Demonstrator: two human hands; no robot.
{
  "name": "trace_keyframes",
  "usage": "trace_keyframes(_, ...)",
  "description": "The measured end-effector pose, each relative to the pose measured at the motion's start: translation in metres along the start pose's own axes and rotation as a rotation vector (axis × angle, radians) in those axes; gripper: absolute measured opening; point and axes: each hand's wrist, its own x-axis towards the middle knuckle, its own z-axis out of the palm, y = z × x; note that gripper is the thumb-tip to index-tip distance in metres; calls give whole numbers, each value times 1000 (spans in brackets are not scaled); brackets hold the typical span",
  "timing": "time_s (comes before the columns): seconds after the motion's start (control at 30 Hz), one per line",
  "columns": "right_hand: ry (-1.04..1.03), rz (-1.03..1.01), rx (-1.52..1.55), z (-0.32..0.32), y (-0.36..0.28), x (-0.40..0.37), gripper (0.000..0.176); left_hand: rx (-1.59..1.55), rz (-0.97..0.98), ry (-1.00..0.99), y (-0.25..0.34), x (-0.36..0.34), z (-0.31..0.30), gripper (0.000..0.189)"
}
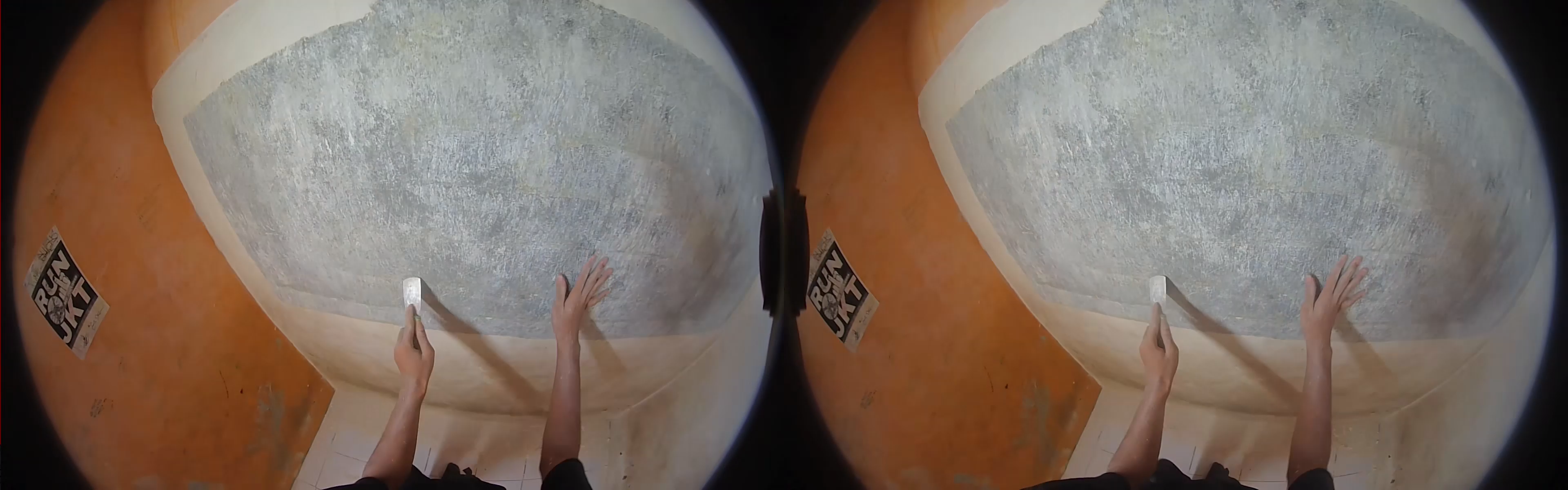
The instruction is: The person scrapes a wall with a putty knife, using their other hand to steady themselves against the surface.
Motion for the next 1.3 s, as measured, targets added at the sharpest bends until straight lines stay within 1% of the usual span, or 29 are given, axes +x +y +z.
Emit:
trace_keyframes(0.03, -88, 43, 5, -6, -3, -10, 69, -3, 53, 0, -7, -8, 4, 38)
trace_keyframes(0.07, -181, 87, 8, -11, -7, -19, 71, 11, -38, -13, 8, 4, 1, 36)
trace_keyframes(0.13, -253, 101, 49, -22, -15, -34, 71, 44, 136, 113, 13, 44, 7, 37)
trace_keyframes(0.2, -320, 119, 83, -30, -22, -49, 71, -92, 275, 148, 51, 91, -1, 40)
trace_keyframes(0.23, -358, 146, 119, -31, -26, -55, 70, -117, 225, 94, 78, 104, -9, 40)
trace_keyframes(0.27, -395, 172, 156, -33, -29, -60, 69, -124, 91, 31, 99, 108, -15, 40)
trace_keyframes(0.3, -403, 172, 152, -35, -33, -66, 69, -131, -42, -31, 109, 110, -19, 39)
trace_keyframes(0.33, -447, 213, 175, -37, -38, -71, 68, -131, -48, -33, 100, 102, -15, 39)
trace_keyframes(0.37, -488, 255, 199, -37, -41, -74, 67, -126, 10, -13, 88, 85, -9, 39)
trace_keyframes(0.4, -492, 258, 195, -34, -43, -78, 67, -121, 67, 4, 79, 68, -6, 38)
trace_keyframes(0.43, -487, 280, 217, -30, -43, -82, 67, -122, 63, -3, 76, 54, -6, 38)
trace_keyframes(0.5, -472, 314, 230, -21, -47, -89, 67, -112, -22, -78, 71, 38, -8, 38)
trace_keyframes(0.53, -445, 311, 235, -17, -49, -89, 67, -104, 141, 13, 67, 49, -4, 38)
trace_keyframes(0.57, -420, 307, 241, -15, -51, -89, 67, -107, 134, 6, 64, 59, -4, 38)
trace_keyframes(0.67, -414, 332, 219, -10, -53, -92, 68, -218, 106, -58, 103, 101, -24, 38)
trace_keyframes(0.7, -415, 333, 213, -9, -52, -92, 68, -221, 102, -62, 109, 102, -27, 38)
trace_keyframes(0.77, -420, 297, 188, -9, -51, -93, 67, -279, 80, -198, 114, 101, -31, 38)
trace_keyframes(0.8, -421, 297, 185, -9, -51, -93, 67, -271, 159, -190, 110, 97, -28, 38)
trace_keyframes(0.83, -422, 298, 166, -9, -51, -92, 66, -272, 160, -189, 109, 93, -28, 38)
trace_keyframes(0.9, -425, 307, 152, -3, -52, -93, 64, -260, 1, -279, 114, 90, -33, 37)
trace_keyframes(0.93, -416, 303, 148, -1, -51, -94, 64, -253, -3, -282, 124, 98, -38, 37)
trace_keyframes(1.0, -424, 301, 134, -2, -51, -98, 64, -247, -165, -326, 146, 113, -45, 37)
trace_keyframes(1.03, -421, 317, 145, -1, -54, -97, 65, -247, -174, -328, 142, 111, -42, 37)
trace_keyframes(1.1, -423, 319, 158, 1, -52, -97, 66, -369, -37, -246, 128, 107, -31, 37)
trace_keyframes(1.13, -423, 315, 147, 2, -49, -100, 66, -369, -42, -236, 122, 102, -28, 37)
trace_keyframes(1.2, -422, 314, 140, 4, -46, -100, 66, -211, 40, -190, 120, 95, -27, 35)
trace_keyframes(1.23, -433, 319, 129, 4, -45, -99, 67, -207, 40, -189, 124, 100, -26, 35)
trace_keyframes(1.3, -461, 324, 122, 4, -48, -102, 67, -206, 83, -110, 136, 110, -26, 35)
